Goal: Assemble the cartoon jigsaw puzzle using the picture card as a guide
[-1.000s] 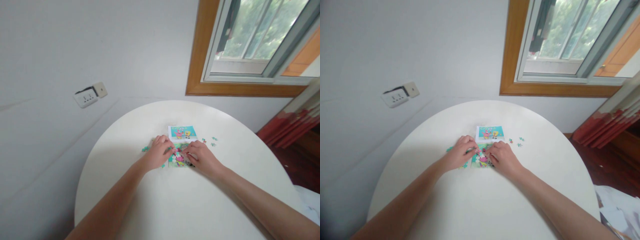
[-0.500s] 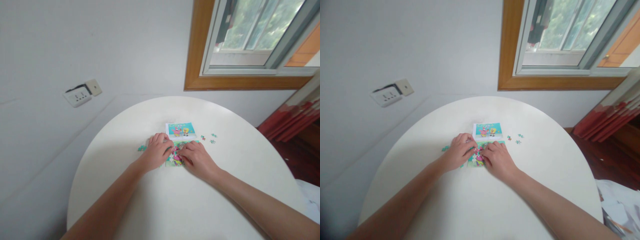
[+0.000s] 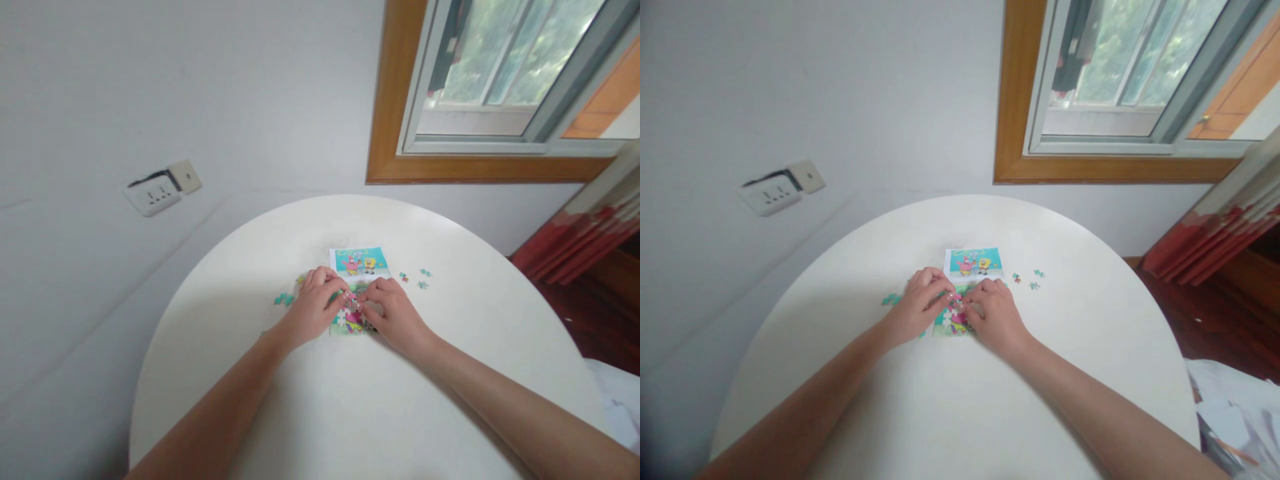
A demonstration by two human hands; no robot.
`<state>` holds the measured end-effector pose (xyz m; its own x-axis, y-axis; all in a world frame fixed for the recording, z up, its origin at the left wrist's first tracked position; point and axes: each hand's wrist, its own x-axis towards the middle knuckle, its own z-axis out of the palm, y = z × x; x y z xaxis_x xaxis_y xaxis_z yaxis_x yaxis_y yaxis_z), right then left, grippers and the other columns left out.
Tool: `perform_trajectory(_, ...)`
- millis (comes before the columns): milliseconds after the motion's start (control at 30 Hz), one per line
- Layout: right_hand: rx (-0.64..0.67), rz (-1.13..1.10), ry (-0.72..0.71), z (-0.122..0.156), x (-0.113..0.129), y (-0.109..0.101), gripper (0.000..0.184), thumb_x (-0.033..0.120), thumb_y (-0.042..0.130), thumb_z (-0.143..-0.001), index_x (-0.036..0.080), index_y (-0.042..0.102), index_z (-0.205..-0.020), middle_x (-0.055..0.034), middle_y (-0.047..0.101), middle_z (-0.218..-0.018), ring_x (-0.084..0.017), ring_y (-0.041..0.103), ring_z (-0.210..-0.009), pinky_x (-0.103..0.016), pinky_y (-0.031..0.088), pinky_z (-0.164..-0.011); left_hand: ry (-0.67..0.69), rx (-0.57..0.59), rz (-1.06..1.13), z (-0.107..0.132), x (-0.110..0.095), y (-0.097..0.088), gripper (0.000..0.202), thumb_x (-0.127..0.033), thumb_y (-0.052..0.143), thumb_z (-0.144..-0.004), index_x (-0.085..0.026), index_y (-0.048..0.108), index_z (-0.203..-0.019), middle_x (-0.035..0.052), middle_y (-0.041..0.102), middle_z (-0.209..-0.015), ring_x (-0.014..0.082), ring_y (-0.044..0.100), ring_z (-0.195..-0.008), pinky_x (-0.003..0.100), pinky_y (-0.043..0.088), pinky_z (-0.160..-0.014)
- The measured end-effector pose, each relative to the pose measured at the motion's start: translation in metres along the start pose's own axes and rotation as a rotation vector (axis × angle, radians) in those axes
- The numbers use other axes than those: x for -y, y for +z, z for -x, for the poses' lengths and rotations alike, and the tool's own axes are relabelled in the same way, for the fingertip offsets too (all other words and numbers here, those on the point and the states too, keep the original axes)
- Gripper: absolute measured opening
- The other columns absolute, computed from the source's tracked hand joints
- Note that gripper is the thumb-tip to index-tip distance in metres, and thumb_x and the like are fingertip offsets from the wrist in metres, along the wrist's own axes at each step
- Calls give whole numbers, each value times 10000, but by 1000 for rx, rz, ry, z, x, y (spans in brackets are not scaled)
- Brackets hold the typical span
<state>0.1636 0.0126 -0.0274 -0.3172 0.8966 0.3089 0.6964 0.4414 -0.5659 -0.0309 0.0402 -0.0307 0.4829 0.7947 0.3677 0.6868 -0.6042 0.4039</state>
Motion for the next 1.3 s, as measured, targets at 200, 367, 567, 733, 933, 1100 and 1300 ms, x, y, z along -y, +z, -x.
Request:
perform_trajectory(200,-41,-169,64,-16,-7,4,205,314,553,-850,203,673,-725,-24,640,-762,-178,556,-814,-319,394,-792,-26,-31,27,-1,-3,-7,172,-273,492,-888,-216,649,-925,56,511,-1018,207,466,-1019,377,370,-928)
perform_trajectory(367,-71,-69,10,-21,-13,2,204,319,528,-874,204,667,-778,-35,659,-844,-185,554,-880,-332,367,-837,13,32,-71,1,1,-14,174,-289,504,-881,-225,663,-911,57,533,-1044,217,459,-1026,376,366,-906)
perform_trajectory(567,31,138,-30,-22,-17,-3,176,307,575,-852,201,690,-772,-55,628,-848,-198,509,-868,-338,348,-817,21,133,-89,3,10,-16,144,-288,536,-857,-228,655,-911,47,561,-956,213,465,-963,355,362,-873)
perform_trajectory(733,116,221,-106,-26,-18,-11,151,319,611,-826,209,701,-774,-61,624,-889,-215,479,-905,-342,335,-803,36,166,-71,5,5,-12,150,-280,552,-847,-251,650,-956,45,565,-966,227,452,-989,357,364,-857)
perform_trajectory(933,355,280,-379,-56,-12,-24,117,289,626,-815,213,715,-806,-67,635,-953,-213,490,-951,-338,323,-822,40,179,-63,4,5,-10,181,-203,531,-832,-245,655,-957,48,576,-971,225,457,-986,382,362,-885)
perform_trajectory(1100,517,380,-475,-81,0,-24,85,293,654,-794,249,727,-800,-51,642,-866,-220,494,-935,-325,308,-778,36,200,-77,5,8,-10,161,-230,541,-825,-245,635,-956,47,573,-990,231,463,-994,388,367,-884)
perform_trajectory(1300,590,421,-489,-87,1,-21,67,292,673,-776,279,732,-802,-41,642,-851,-226,491,-938,-328,291,-765,-5,204,-65,7,4,-14,210,-219,614,-768,-232,594,-977,45,583,-1035,249,462,-1047,395,361,-911)
